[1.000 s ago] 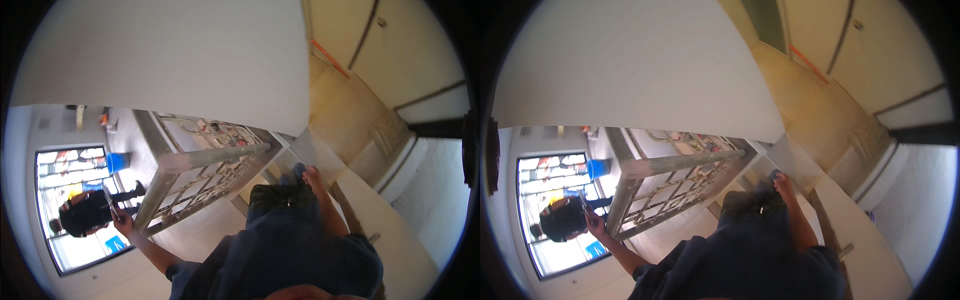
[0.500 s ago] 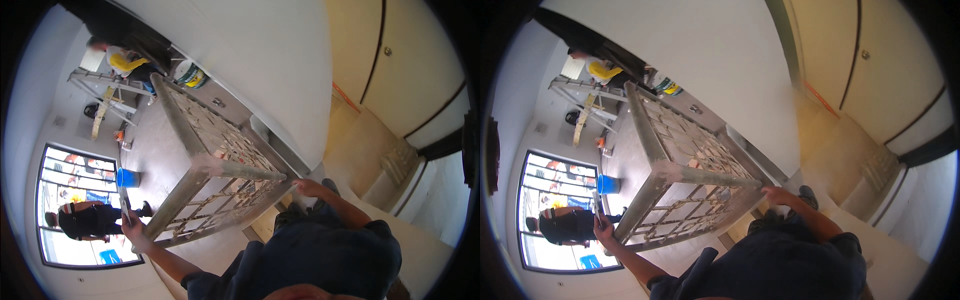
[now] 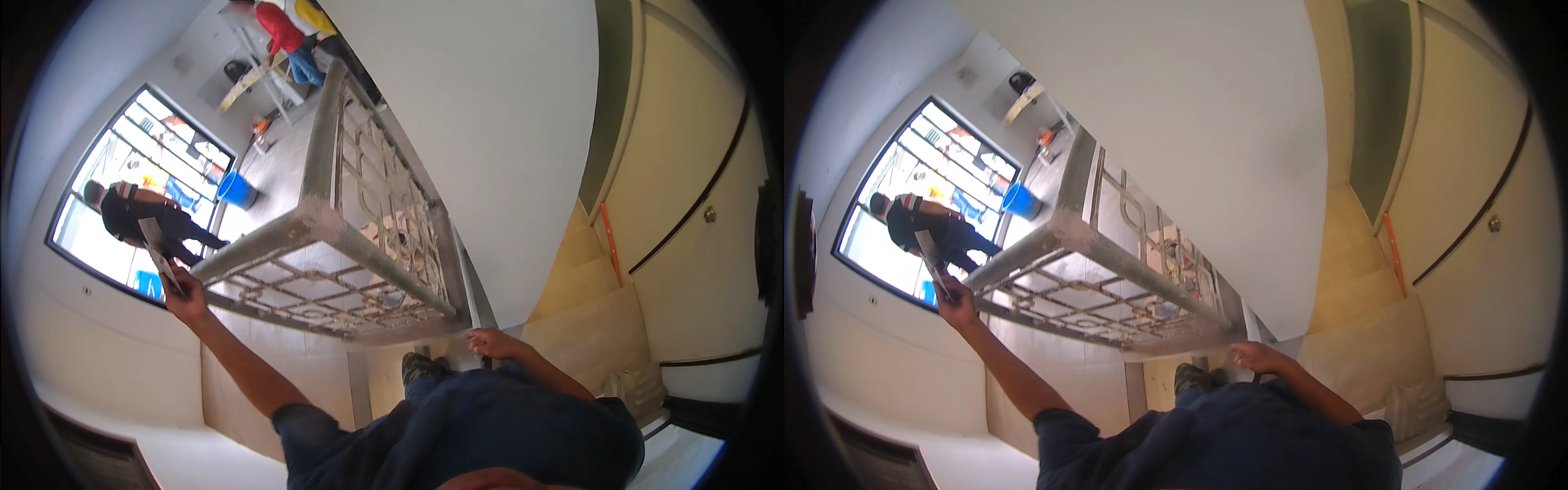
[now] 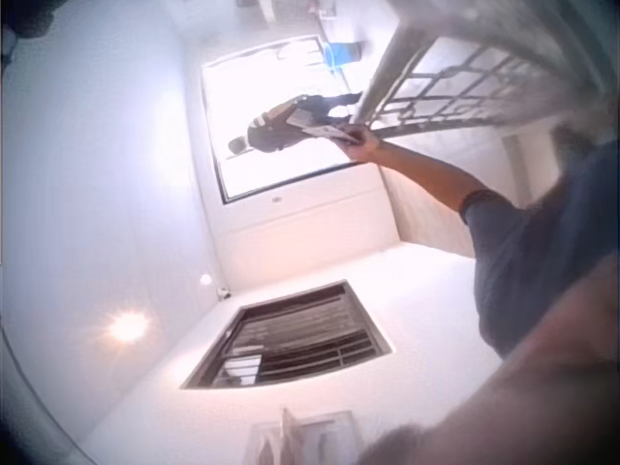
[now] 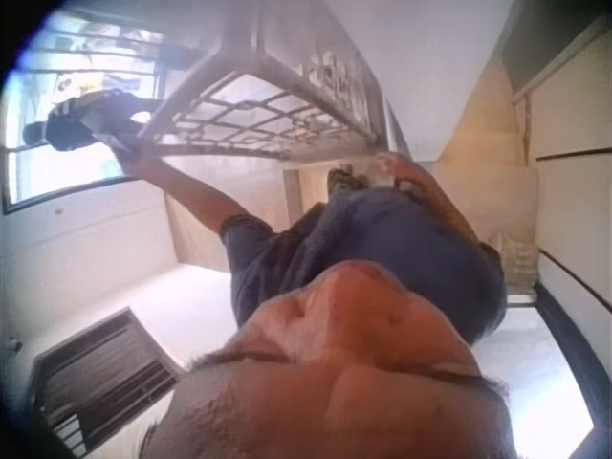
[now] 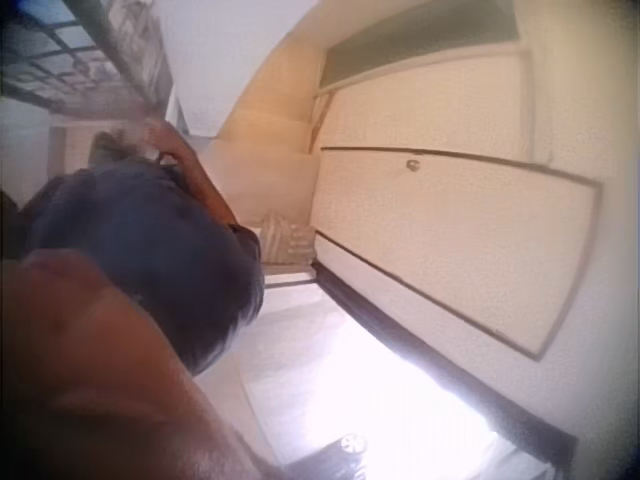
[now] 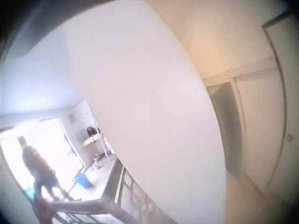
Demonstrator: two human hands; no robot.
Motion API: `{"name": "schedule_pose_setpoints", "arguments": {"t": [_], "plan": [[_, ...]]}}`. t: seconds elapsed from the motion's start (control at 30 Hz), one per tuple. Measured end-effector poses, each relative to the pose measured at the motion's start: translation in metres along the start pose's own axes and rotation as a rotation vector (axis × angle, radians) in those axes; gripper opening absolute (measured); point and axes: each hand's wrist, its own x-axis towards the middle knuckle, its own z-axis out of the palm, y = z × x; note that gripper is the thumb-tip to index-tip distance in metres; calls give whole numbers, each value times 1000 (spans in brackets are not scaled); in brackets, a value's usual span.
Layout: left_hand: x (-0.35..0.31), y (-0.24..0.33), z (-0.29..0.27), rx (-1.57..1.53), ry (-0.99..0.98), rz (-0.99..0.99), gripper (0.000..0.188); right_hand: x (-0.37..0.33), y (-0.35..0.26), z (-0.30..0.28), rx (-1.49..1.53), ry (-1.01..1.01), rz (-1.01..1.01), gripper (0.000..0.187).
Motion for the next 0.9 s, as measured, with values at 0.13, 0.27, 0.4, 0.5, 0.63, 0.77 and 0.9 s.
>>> {"name": "schedule_pose_setpoints", "arguments": {"t": [0.13,0.27,0.4,0.5,0.63,0.77,0.9], "plan": [[-151,-120,41,-48,-95,65,57,-22,9,-8,33,6,37,50],[-260,-207,31,-165,143,-98,75,-26,-13,-12,-72,55,-118,49],[-310,-231,10,-161,486,-282,47,-25,-49,-3,-33,174,-437,46],[-330,-230,7,-132,566,-321,44,-18,-60,3,63,120,-458,43],[-342,-221,14,-127,613,-287,44,0,-38,10,133,43,-269,44],[-348,-213,25,-113,543,-295,47,46,-10,20,287,252,-341,67],[-347,-214,38,-47,615,-243,40,129,-11,16,390,461,-540,85]]}}
